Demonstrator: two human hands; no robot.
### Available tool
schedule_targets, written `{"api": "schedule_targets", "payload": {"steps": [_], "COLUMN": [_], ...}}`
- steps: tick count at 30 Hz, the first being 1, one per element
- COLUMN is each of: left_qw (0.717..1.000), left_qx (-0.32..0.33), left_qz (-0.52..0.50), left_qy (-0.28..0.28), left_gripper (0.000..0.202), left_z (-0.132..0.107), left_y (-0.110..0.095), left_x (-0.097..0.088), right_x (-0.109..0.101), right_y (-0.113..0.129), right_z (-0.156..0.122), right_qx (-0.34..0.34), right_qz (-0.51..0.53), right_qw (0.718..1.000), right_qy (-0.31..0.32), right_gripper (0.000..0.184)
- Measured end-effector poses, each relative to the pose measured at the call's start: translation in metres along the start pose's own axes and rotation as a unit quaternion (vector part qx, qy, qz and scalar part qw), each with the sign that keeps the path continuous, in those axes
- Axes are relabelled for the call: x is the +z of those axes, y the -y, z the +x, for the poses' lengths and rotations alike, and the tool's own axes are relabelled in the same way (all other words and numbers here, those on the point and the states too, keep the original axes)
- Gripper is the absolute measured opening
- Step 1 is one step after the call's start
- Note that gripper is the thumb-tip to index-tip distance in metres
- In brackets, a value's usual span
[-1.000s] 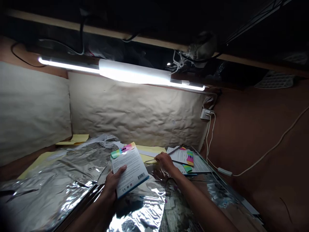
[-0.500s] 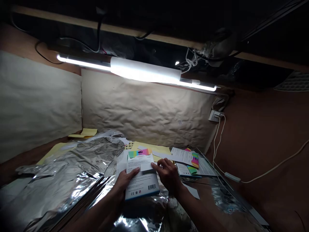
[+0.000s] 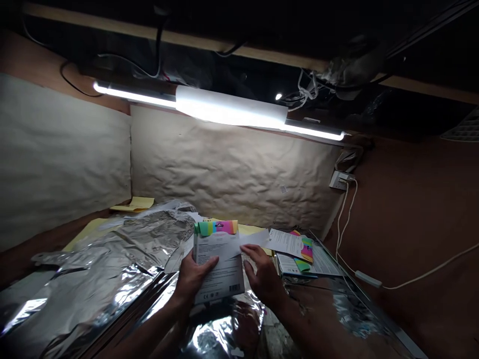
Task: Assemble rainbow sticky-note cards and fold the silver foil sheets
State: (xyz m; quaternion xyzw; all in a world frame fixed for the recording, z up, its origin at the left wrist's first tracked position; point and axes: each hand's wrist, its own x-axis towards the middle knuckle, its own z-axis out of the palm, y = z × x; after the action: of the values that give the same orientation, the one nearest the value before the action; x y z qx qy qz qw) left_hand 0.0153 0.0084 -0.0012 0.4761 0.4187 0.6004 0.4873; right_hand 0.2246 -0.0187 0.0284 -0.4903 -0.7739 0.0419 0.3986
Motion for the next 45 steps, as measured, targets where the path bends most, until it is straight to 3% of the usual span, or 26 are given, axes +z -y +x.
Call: {"api": "schedule_targets", "payload": {"steps": [3,5,8,12,16,20,26,32,36,39,45], "left_qw": [0.996,0.992,0.987,0.984,0.985,0.988,0.986,0.971,0.969,0.972,0.97], "left_qx": [0.083,0.113,0.13,0.119,0.101,0.064,0.062,0.103,0.058,0.039,0.064], "left_qz": [0.041,0.053,0.071,0.076,0.046,0.034,0.027,0.062,0.016,0.003,-0.019], "left_qy": [0.011,0.031,0.064,0.11,0.13,0.138,0.15,0.205,0.239,0.232,0.232], "left_gripper": [0.043,0.041,0.038,0.035,0.04,0.044,0.036,0.024,0.033,0.04,0.036], "left_z": [-0.002,-0.006,-0.011,-0.01,-0.007,-0.004,-0.01,-0.016,-0.014,-0.013,-0.013], "left_y": [-0.006,-0.005,-0.001,0.003,0.007,0.009,0.004,-0.001,-0.001,0.004,0.013], "left_x": [0.001,0.003,0.005,0.004,0.004,0.004,0.006,0.008,0.008,0.009,0.014], "right_x": [0.01,0.018,0.023,0.013,0.007,0.019,0.033,0.03,0.029,0.031,0.033], "right_y": [0.01,0.016,0.019,0.012,0.003,-0.003,0.004,-0.004,-0.013,-0.015,-0.015], "right_z": [-0.005,-0.007,-0.008,-0.013,-0.024,-0.035,-0.037,-0.041,-0.042,-0.042,-0.042], "right_qx": [0.127,0.153,0.173,0.208,0.209,0.209,0.206,0.217,0.209,0.199,0.212], "right_qz": [0.123,0.195,0.304,0.383,0.368,0.393,0.483,0.431,0.378,0.365,0.362], "right_qw": [0.983,0.968,0.935,0.899,0.906,0.896,0.851,0.876,0.902,0.91,0.908], "right_qy": [-0.043,-0.047,-0.053,-0.036,-0.003,-0.001,0.006,-0.013,-0.003,-0.008,-0.013], "right_gripper": [0.055,0.065,0.06,0.057,0.054,0.046,0.049,0.041,0.033,0.037,0.032]}}
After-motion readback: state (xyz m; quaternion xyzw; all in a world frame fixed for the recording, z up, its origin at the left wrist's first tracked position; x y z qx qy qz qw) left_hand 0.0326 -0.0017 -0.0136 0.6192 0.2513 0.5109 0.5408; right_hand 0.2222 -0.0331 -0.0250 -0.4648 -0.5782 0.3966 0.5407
